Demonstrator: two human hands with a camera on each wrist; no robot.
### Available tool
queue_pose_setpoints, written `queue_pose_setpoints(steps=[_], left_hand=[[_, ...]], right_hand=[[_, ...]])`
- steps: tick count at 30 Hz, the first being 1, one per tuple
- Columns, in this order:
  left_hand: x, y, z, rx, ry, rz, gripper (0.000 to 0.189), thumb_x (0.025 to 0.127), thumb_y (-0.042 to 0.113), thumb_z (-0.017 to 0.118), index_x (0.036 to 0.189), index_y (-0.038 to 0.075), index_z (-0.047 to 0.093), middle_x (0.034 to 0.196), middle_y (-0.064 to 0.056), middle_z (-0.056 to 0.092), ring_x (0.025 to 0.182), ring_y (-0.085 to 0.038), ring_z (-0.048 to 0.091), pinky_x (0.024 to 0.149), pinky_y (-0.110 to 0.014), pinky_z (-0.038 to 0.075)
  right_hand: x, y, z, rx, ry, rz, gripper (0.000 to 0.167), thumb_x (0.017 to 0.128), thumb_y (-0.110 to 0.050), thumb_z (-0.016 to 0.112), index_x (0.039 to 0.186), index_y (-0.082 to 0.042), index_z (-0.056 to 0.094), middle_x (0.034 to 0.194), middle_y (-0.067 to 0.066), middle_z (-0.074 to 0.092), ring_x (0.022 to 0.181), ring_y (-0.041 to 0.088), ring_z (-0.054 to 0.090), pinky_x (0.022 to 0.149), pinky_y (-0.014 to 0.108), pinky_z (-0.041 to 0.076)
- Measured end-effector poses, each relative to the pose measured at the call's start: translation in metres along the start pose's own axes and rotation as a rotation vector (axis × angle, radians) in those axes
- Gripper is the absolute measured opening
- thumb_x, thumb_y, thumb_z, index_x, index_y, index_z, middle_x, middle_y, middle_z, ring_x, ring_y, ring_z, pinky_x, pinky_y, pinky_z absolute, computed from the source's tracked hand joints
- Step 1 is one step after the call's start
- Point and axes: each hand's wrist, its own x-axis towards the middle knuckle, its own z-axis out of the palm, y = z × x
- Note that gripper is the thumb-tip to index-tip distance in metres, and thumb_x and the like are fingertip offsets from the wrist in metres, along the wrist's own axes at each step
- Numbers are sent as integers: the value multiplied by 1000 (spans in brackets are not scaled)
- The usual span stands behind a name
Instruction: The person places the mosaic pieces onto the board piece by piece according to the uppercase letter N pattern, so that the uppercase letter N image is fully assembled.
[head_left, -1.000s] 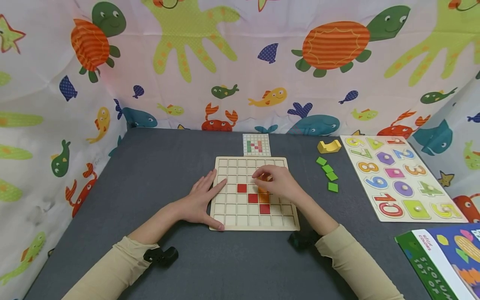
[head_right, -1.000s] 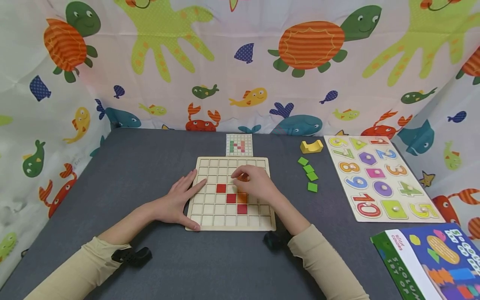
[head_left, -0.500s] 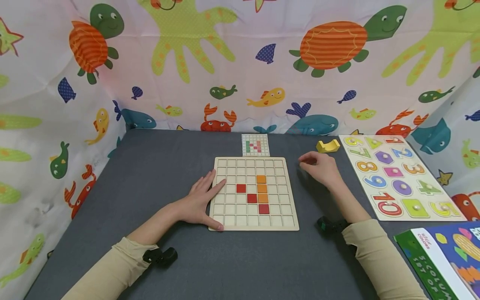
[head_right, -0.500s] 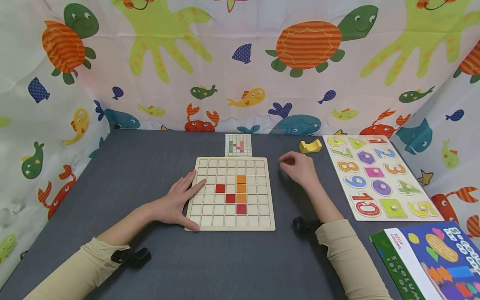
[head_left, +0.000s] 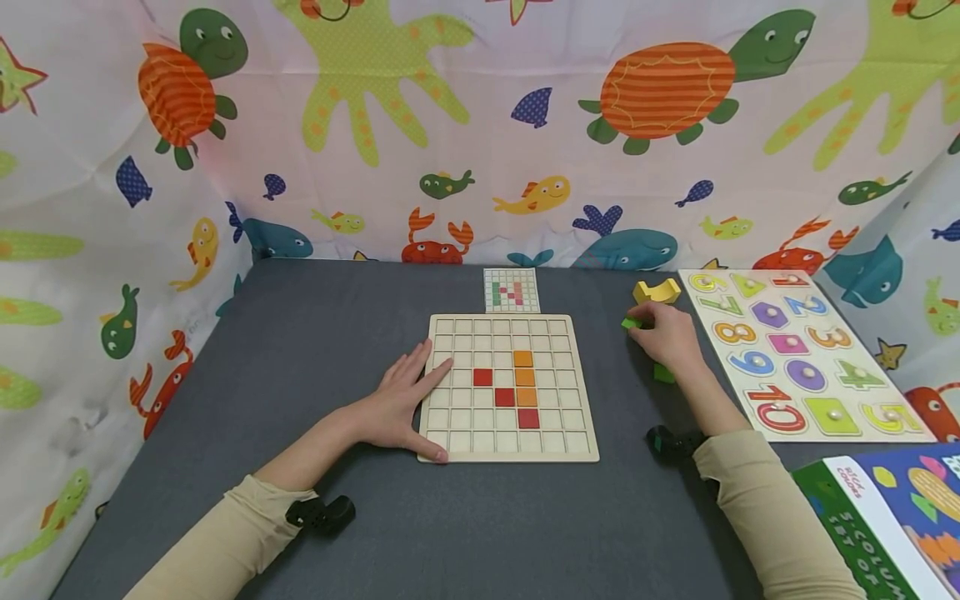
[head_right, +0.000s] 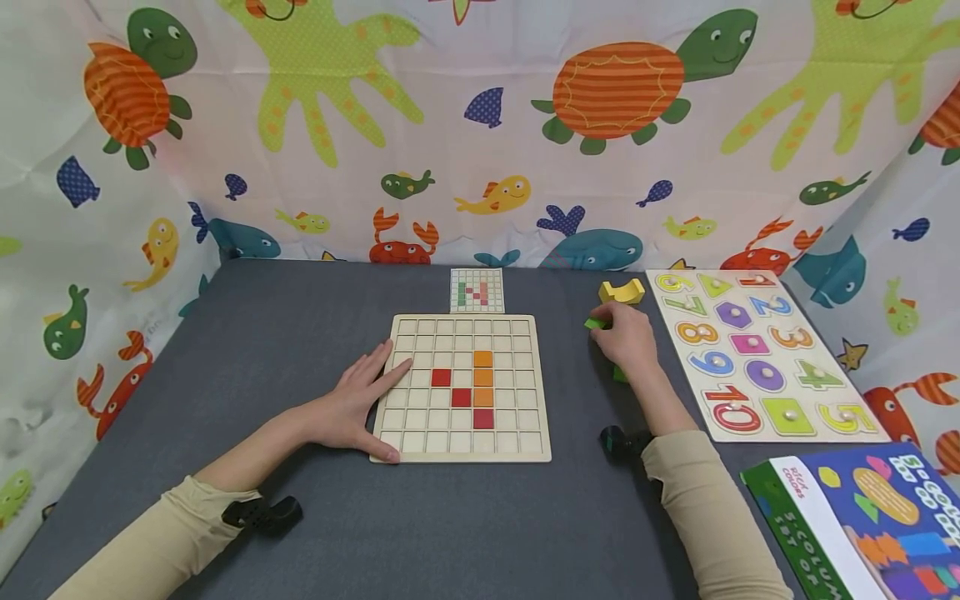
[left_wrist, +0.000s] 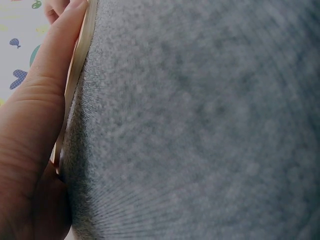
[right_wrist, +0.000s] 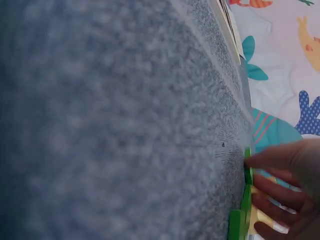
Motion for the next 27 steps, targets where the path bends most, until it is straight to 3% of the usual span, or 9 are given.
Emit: queue_pose_setpoints(steps=[5,16,27], left_hand=[[0,1,0,-2,2,-5,126,68,66,79,158,13,9,160,-20,-16,147,-33,-15,113,-57,-1],[1,-1,2,0,0,-18,126,68,68,77,159,15,9,160,-18,-17,147,-31,-15,114,-56,-1],[1,-1,2,6,4,-17,126,67,68,78,159,15,9,160,-18,-16,147,-31,-15,114,-56,-1]], right_hand=[[-2,-2,2,23,-42,-44,33,91,-12,67,120,3,62,117,25,63,109,40,57,95,54,41],[-7,-14,7,93,-40,-67,34,92,-17,69,119,1,64,115,23,65,106,37,61,91,51,45],[-13,-61,30,226,-149,-84,36,89,-24,73,119,-6,67,112,14,67,102,29,62,86,45,49]])
